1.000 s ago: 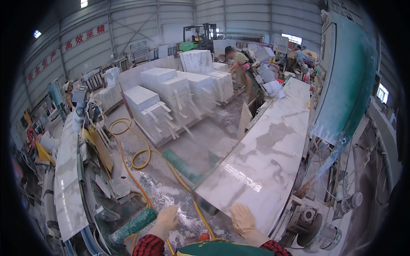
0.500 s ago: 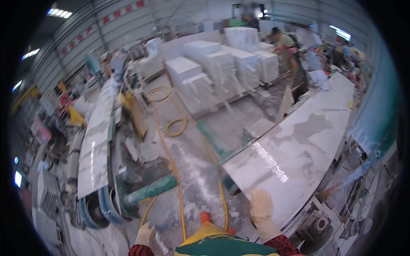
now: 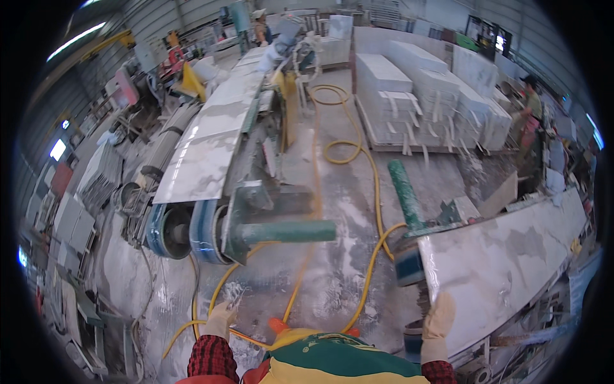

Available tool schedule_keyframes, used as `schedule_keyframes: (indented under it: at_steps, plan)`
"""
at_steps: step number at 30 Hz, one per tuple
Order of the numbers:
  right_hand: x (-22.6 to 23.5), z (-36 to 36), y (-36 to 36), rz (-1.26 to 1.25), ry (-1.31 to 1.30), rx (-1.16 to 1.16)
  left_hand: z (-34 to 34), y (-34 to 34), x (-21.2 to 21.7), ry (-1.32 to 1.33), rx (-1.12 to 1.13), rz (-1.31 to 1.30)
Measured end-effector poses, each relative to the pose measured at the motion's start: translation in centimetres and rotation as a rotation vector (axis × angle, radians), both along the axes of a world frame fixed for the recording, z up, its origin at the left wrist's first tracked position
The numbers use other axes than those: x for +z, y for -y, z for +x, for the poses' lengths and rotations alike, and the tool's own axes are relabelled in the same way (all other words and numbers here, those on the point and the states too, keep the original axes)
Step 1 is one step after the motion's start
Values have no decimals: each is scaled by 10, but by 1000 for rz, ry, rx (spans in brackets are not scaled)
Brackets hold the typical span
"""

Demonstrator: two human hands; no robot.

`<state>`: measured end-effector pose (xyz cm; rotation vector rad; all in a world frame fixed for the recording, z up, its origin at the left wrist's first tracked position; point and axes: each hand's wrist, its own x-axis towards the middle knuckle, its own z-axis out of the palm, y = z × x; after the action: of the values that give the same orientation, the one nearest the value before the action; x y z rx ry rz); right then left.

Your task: The person repeatedly picks up large white slabs from a conveyor belt, turns them over, and places them back on the belt. This action is performed continuously throughout the clip.

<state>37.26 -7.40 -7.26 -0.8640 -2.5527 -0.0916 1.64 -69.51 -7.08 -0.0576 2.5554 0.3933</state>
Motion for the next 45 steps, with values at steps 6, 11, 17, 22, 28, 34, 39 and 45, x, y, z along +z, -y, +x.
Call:
schedule_keyframes:
  at_steps: [6, 11, 17, 22, 28, 34, 39, 45]
  plan:
    - [-10, 9, -27, -18, 172, -110, -1, 110, -33, -6, 168, -22]
    - [12, -62, -14, -537, 94, -523, 23, 201, -59, 119, 374, 3]
    - [8, -280, 135, -248, 17, 231, 16, 251, -58, 151, 478, 22]
    - [37, -465, 292, -114, -39, 928, -9, 249, -40, -83, 471, 184]
    - [43, -617, 406, -134, -104, 1087, -69, 229, -1, -151, 495, 270]
    - [47, -741, 451, -196, -93, 1011, -125, 265, 15, -590, 163, 47]
    - [48, -800, 445, -210, -3, 874, -189, 252, 65, -636, 189, -7]
    - [43, -805, 447, -230, 116, 830, -288, 241, 78, -714, 106, 38]
